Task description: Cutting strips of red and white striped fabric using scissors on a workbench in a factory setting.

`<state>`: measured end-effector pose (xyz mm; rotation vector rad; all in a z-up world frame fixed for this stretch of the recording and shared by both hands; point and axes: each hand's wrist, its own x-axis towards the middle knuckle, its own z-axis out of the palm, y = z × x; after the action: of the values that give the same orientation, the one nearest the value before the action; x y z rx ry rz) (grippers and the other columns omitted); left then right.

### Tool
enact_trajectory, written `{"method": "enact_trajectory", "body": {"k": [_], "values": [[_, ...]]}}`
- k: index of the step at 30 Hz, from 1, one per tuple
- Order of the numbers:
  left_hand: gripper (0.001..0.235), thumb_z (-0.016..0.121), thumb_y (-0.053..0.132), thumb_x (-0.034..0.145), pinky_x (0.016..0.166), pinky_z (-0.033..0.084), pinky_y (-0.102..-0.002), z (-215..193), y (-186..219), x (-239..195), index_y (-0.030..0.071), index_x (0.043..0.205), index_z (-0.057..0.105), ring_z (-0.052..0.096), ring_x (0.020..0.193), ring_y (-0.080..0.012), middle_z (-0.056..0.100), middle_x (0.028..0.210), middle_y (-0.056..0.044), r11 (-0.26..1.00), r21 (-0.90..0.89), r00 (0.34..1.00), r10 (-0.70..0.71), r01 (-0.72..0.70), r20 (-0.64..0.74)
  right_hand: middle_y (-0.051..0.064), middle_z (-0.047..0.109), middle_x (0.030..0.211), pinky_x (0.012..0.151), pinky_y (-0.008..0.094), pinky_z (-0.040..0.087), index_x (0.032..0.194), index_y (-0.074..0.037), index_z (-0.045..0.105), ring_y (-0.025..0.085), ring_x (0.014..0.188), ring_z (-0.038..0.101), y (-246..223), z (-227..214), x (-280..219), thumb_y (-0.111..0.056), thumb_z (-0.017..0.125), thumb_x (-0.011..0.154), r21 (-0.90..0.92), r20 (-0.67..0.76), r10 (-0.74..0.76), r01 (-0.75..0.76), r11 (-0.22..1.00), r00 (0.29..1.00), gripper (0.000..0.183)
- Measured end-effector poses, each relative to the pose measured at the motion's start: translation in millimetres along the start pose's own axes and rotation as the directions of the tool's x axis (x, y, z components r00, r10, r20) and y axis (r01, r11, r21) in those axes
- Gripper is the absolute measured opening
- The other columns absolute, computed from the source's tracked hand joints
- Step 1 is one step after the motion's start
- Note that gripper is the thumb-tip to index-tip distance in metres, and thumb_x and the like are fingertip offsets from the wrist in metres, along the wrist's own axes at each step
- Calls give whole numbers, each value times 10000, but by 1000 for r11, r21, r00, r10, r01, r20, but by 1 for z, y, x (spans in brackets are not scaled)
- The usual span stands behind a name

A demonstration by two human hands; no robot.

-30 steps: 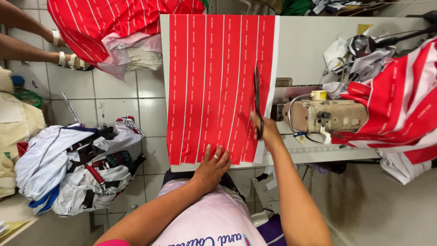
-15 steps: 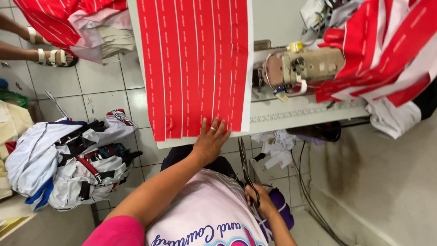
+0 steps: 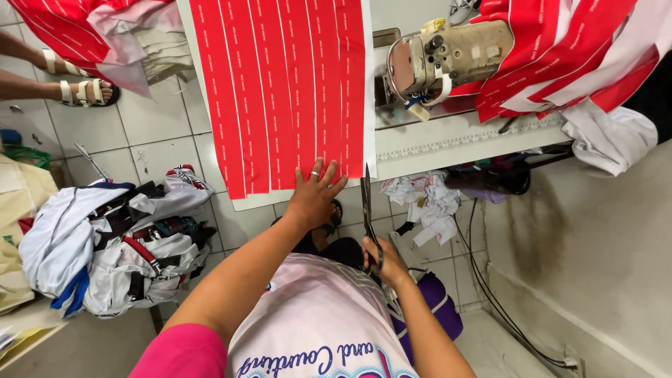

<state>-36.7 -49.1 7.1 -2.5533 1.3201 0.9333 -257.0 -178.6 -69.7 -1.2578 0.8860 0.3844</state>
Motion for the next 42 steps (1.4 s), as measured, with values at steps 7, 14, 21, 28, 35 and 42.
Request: {"method": "enact_trajectory", "body": {"k": [7, 14, 21, 28, 35, 42], "values": [[721, 637, 362, 870, 1060, 217, -705, -1, 0, -4, 284, 1501, 298, 111, 1453, -386, 159, 1594, -98, 1000, -27, 1000, -3, 3, 8, 82, 575, 503, 489, 268, 413, 683, -87, 621, 176, 519, 606, -34, 26, 5, -482, 765, 809, -220, -130, -62, 32, 975, 990, 439], [720, 647, 364, 860, 1057, 216, -712, 8, -2, 1, 280, 1492, 312, 116, 1449, -386, 162, 1589, -97, 1000, -4, 999, -3, 3, -39, 71, 524, 432, 441, 244, 397, 609, -81, 585, 158, 430, 570, -41, 26, 7, -413, 789, 797, -209, -178, -76, 38, 977, 981, 432], [717, 630, 357, 874, 1056, 203, -712, 7, -3, 1, 273, 1502, 294, 108, 1446, -388, 149, 1588, -105, 1000, 9, 1000, 3, -3, -11, 59, 535, 444, 471, 239, 395, 624, -98, 585, 154, 459, 576, -50, 25, 43, -521, 764, 798, -293, -197, -82, 21, 956, 977, 492], [756, 640, 354, 862, 1031, 214, -728, -2, -2, 10, 285, 1510, 258, 201, 1410, -405, 253, 1531, -135, 1000, -5, 998, 5, -5, -59, 59, 529, 434, 431, 220, 394, 591, -81, 573, 146, 422, 573, -65, 32, 41, -442, 801, 787, -228, -204, -58, 10, 974, 977, 469], [652, 636, 354, 874, 1069, 133, -728, -9, 0, 17, 238, 1461, 377, 226, 1393, -386, 313, 1483, -154, 1000, 14, 999, -8, 9, -40, 58, 525, 455, 461, 219, 400, 615, -83, 568, 153, 453, 586, -95, 36, 56, -482, 776, 795, -268, -240, -93, 26, 963, 966, 485], [607, 620, 317, 891, 1114, 47, -674, -17, -4, 12, 216, 1447, 399, 111, 1438, -392, 249, 1529, -165, 997, 71, 998, 41, -37, -55, 80, 500, 430, 471, 254, 404, 617, -71, 576, 186, 453, 582, -114, 34, 60, -471, 805, 754, -313, -278, -113, 22, 949, 954, 480]]}}
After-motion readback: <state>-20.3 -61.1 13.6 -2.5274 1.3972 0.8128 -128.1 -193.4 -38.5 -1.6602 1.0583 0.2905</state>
